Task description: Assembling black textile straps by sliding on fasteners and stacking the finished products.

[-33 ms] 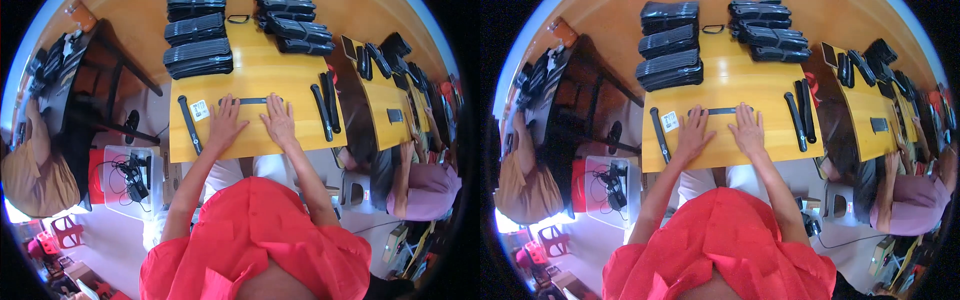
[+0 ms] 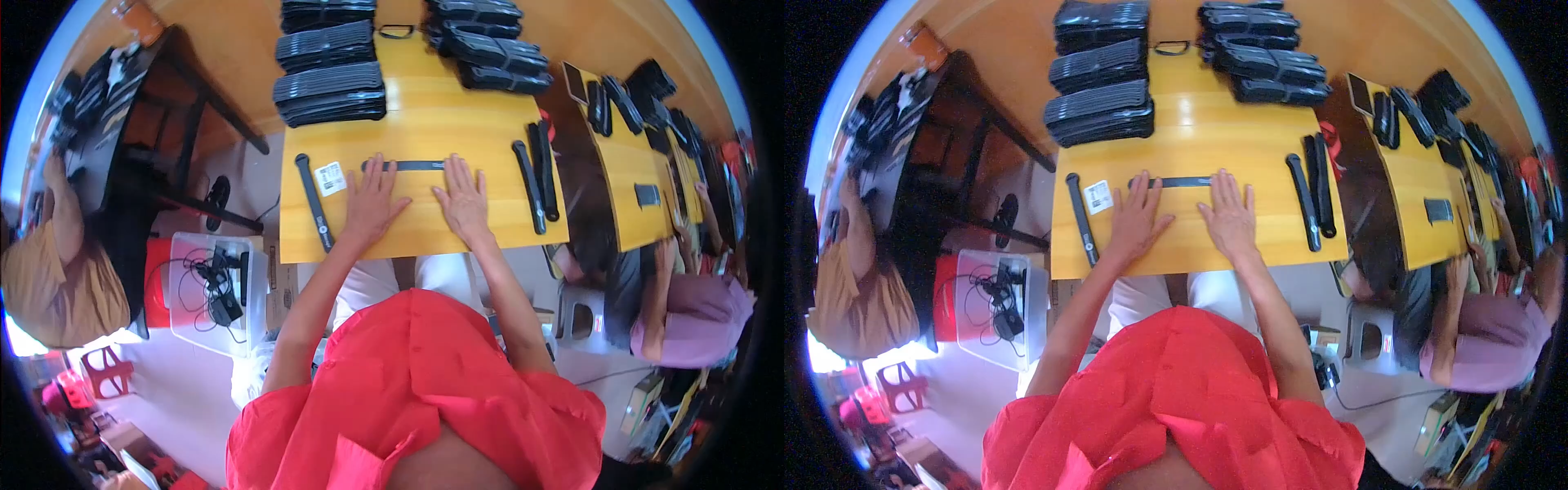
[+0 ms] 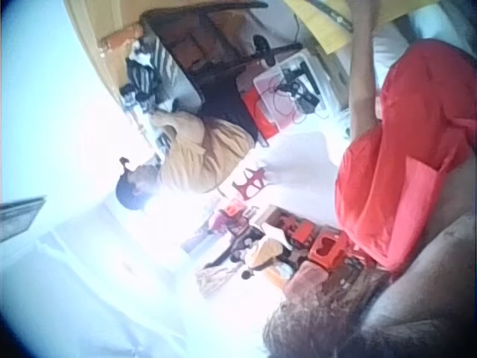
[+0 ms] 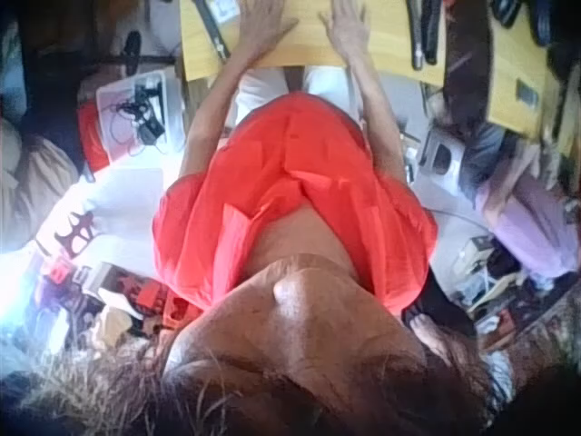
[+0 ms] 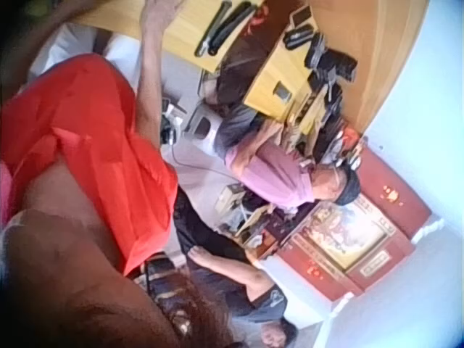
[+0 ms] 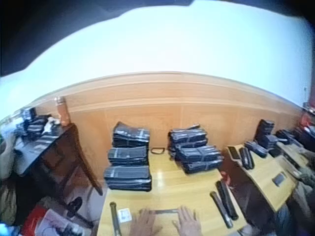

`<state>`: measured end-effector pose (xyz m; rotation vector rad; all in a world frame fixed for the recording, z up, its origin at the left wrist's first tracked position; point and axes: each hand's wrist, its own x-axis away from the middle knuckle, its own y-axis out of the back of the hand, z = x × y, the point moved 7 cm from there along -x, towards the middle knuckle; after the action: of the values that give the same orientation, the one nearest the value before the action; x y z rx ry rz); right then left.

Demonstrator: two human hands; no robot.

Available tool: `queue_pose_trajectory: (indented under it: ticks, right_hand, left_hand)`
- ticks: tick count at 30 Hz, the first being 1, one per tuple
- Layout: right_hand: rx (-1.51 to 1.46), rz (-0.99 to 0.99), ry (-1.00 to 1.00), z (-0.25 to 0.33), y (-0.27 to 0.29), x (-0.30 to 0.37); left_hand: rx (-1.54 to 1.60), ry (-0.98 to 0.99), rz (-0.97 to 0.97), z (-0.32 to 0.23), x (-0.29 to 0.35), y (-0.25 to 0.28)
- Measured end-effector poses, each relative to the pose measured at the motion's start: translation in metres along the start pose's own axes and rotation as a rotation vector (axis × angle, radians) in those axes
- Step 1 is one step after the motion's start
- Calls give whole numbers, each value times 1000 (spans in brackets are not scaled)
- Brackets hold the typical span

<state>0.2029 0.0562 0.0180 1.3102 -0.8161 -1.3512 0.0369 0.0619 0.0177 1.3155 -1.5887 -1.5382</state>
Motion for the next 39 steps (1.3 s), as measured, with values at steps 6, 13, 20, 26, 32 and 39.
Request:
queue_pose_trajectory:
  ticks: [6, 13, 20, 26, 32, 39]
  right_hand:
    - [-36, -41, 9, 13, 27, -5]
    - [-582, 59, 186, 146, 16, 8]
    - [-449, 195, 171, 204, -13, 10]
    - [-922, 342, 17, 158, 5, 8]
    - [-1316, 323, -103, 125, 76, 26]
    - [-962, -1, 153, 86, 150, 30]
  left_hand:
    - [299, 104, -105, 13, 5, 25]
    - [870, 606, -755, 90, 106, 92]
    - [1273, 851, -779, 111, 173, 66]
    - [1647, 899, -250, 61, 133, 45]
    - [2006, 674, 51, -4, 84, 61]
    - [2035, 669, 55, -26, 59, 90]
